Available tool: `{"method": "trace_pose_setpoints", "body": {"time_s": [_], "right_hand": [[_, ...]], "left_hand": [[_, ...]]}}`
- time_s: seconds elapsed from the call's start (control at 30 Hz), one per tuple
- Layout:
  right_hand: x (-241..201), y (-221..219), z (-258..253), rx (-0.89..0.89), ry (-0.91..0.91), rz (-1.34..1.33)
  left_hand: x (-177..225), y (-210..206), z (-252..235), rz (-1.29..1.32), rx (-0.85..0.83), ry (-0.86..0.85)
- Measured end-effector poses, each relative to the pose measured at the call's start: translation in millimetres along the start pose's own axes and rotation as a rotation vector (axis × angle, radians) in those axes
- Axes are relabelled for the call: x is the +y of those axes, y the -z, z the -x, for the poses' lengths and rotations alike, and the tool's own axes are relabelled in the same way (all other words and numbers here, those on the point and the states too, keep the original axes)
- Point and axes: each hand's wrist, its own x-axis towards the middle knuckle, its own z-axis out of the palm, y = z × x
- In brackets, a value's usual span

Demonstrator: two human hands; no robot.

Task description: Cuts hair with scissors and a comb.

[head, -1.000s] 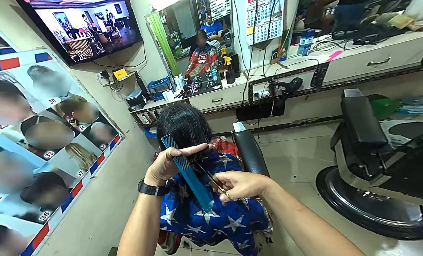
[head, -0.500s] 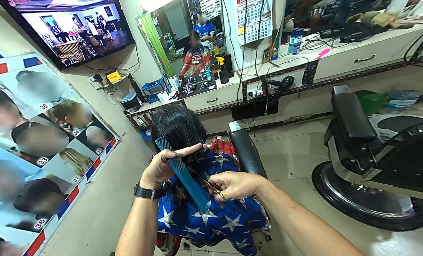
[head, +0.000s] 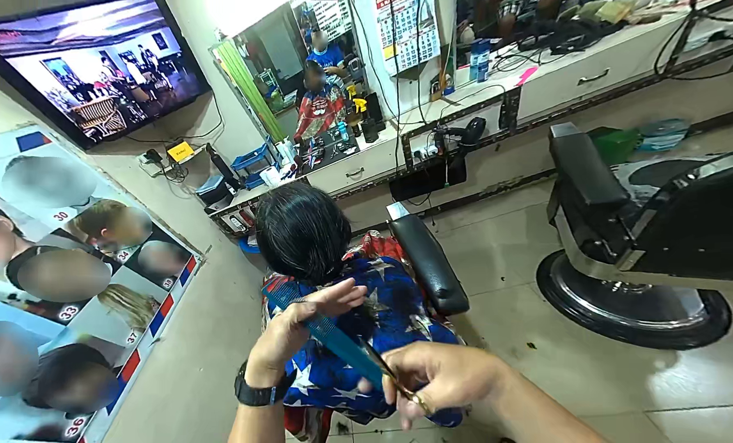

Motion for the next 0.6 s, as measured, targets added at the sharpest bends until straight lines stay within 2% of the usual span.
{"method": "trace_pose_setpoints", "body": {"time_s": [0.07, 0.1, 0.23, 0.27, 0.33, 0.4, 0.43, 0.5, 0.6], "right_hand": [[5, -17, -6, 0.079, 0.044, 0.032], [6, -23, -9, 0.152, 0.065, 0.091], [10, -30, -8, 0.367, 0.083, 0.213], [12, -30, -3, 0.372, 0.07, 0.203], [17, -31, 11, 0.361, 0.043, 0.127], [20, -37, 26, 0.378, 0.031, 0.049], [21, -40, 34, 0.39, 0.03, 0.024], [23, -48, 51, 0.415, 0.039, -0.004], [28, -61, 84, 0.508, 0.023, -0.012]], "left_hand": [[-7, -18, 0, 0.027, 0.149, -0.037], [-13, -30, 1, -0.045, 0.196, -0.044], [-22, -61, 16, -0.401, 0.19, -0.041], [-10, -57, 18, -0.531, 0.236, -0.063], [24, -41, 14, -0.935, 0.47, -0.041], [53, -22, 4, -1.347, 0.683, 0.135], [60, -15, -3, -1.49, 0.721, 0.235], [62, -10, -13, -1.688, 0.683, 0.372], [48, -21, -15, -1.869, 0.548, 0.407]]}}
